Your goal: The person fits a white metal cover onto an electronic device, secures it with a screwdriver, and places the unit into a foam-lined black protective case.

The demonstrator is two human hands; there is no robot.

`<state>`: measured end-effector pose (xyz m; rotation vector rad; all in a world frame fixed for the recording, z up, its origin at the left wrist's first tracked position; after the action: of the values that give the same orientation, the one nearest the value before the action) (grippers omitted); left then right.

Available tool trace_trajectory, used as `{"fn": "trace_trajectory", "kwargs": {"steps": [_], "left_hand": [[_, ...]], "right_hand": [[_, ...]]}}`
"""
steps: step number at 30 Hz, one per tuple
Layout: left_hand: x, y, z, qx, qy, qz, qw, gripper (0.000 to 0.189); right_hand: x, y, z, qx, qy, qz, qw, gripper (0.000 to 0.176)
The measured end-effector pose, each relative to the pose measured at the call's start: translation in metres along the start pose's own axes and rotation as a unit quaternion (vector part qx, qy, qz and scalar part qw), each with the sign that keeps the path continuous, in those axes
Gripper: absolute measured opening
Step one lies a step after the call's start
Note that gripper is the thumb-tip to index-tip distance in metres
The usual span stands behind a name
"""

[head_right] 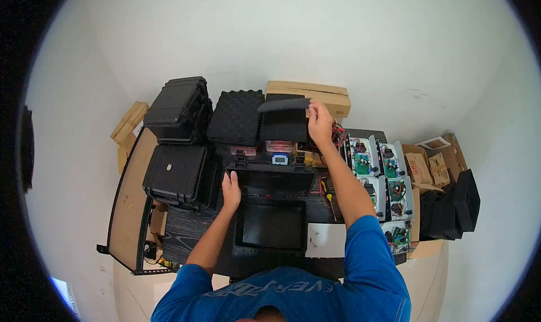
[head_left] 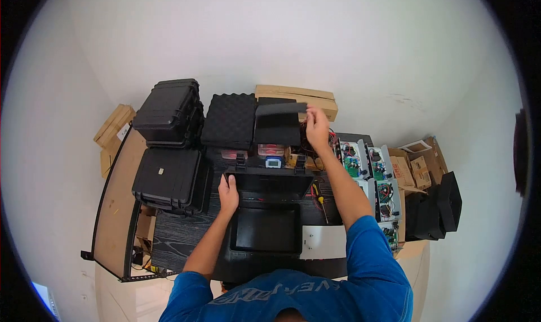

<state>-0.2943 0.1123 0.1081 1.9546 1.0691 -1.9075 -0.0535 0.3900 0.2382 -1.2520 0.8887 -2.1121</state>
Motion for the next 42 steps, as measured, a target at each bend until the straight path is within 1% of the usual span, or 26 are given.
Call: {"fn": "trace_trajectory", "kwargs": {"steps": [2, 5, 6, 7, 9, 11, 13, 14, 15, 16, 17, 18, 19, 21, 22, 23, 26, 27, 30, 32, 33, 36, 39, 42], "left_hand": [[0.006, 0.001, -0.003, -0.011, -0.013, 0.002, 1.0, 0.038], [0.029, 0.0, -0.002, 0.014, -0.003, 0.029, 0.999, 0.039], [0.042, 0.0, 0.001, 0.017, -0.054, 0.024, 0.998, 0.04], [0.04, 0.001, 0.001, 0.021, -0.045, 0.01, 0.999, 0.041], [0.038, 0.0, 0.003, 0.038, -0.023, -0.004, 0.999, 0.045], [0.048, -0.006, 0.002, 0.062, 0.004, -0.005, 0.998, 0.049], [0.072, -0.009, 0.01, 0.088, -0.044, -0.002, 0.995, 0.053], [0.081, -0.011, 0.013, 0.101, -0.067, 0.0, 0.993, 0.055], [0.084, -0.013, 0.014, 0.115, -0.021, 0.021, 0.993, 0.058], [0.086, -0.016, 0.015, 0.128, 0.026, 0.044, 0.991, 0.06], [0.087, -0.02, 0.015, 0.139, 0.072, 0.066, 0.986, 0.063], [0.088, -0.023, 0.015, 0.149, 0.119, 0.088, 0.978, 0.066], [0.091, -0.024, 0.014, 0.159, 0.166, 0.109, 0.967, 0.068], [0.111, -0.024, 0.018, 0.147, 0.131, 0.118, 0.973, 0.071], [0.106, -0.025, 0.016, 0.141, 0.113, 0.122, 0.976, 0.073], [0.099, -0.022, 0.016, 0.16, 0.103, 0.135, 0.972, 0.072], [0.069, -0.016, 0.014, 0.191, 0.078, 0.127, 0.97, 0.067], [0.066, -0.014, 0.015, 0.196, 0.064, 0.123, 0.971, 0.066], [0.058, -0.002, 0.019, 0.203, 0.02, 0.12, 0.972, 0.068], [0.055, 0.009, 0.021, 0.194, -0.014, 0.135, 0.972, 0.072], [0.053, 0.012, 0.019, 0.183, -0.013, 0.096, 0.978, 0.075], [0.05, 0.021, 0.02, 0.181, -0.028, 0.104, 0.978, 0.077], [0.053, 0.015, 0.025, 0.162, -0.028, 0.14, 0.976, 0.067], [0.05, -0.022, 0.033, 0.125, -0.153, -0.005, 0.98, 0.051]], "right_hand": [[0.013, -0.011, 0.014, -0.037, -0.136, -0.058, 0.988, 0.008], [0.056, -0.015, 0.068, -0.044, -0.254, -0.034, 0.966, 0.013], [0.068, -0.012, 0.085, -0.035, -0.312, -0.056, 0.948, 0.008], [0.073, -0.004, 0.105, 0.0, -0.334, -0.084, 0.939, 0.006], [0.087, 0.016, 0.13, 0.067, -0.361, -0.081, 0.927, 0.008], [0.101, 0.042, 0.144, 0.13, -0.367, -0.022, 0.921, 0.015], [0.104, 0.082, 0.136, 0.18, -0.304, -0.051, 0.934, 0.019], [0.109, 0.096, 0.133, 0.22, -0.252, 0.026, 0.942, 0.015], [0.103, 0.126, 0.127, 0.267, -0.294, -0.089, 0.914, 0.02], [0.101, 0.144, 0.123, 0.321, -0.238, -0.101, 0.911, 0.02], [0.096, 0.16, 0.117, 0.339, -0.178, -0.063, 0.922, 0.019], [0.091, 0.176, 0.11, 0.343, -0.147, -0.027, 0.927, 0.018], [0.082, 0.194, 0.102, 0.356, -0.138, -0.018, 0.924, 0.017], [0.07, 0.227, 0.092, 0.389, -0.104, 0.0, 0.916, 0.017], [0.071, 0.238, 0.089, 0.408, -0.08, 0.008, 0.909, 0.018], [0.069, 0.249, 0.087, 0.431, -0.066, -0.013, 0.9, 0.021], [0.054, 0.285, 0.073, 0.37, 0.017, 0.006, 0.929, 0.018], [0.053, 0.293, 0.071, 0.366, 0.026, -0.019, 0.93, 0.02], [0.05, 0.306, 0.066, 0.356, 0.1, -0.025, 0.929, 0.02], [0.054, 0.313, 0.064, 0.363, 0.18, 0.067, 0.912, 0.022], [0.06, 0.314, 0.063, 0.364, 0.219, 0.113, 0.898, 0.023], [0.079, 0.329, 0.061, 0.423, 0.267, 0.168, 0.849, 0.033], [0.082, 0.347, 0.061, 0.507, 0.277, 0.207, 0.79, 0.043], [0.08, 0.354, 0.057, 0.549, 0.281, 0.177, 0.767, 0.055]]}}
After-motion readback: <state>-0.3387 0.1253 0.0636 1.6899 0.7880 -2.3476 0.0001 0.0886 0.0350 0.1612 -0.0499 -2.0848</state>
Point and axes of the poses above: each hand's wrist, its own y-axis away from the middle knuckle, its own z-axis out of the back of the hand, x = y × z, the point moved 2 cm from there along -y, towards the middle knuckle, and after that the axes turned 13 degrees about y, right-handed, at the moved point
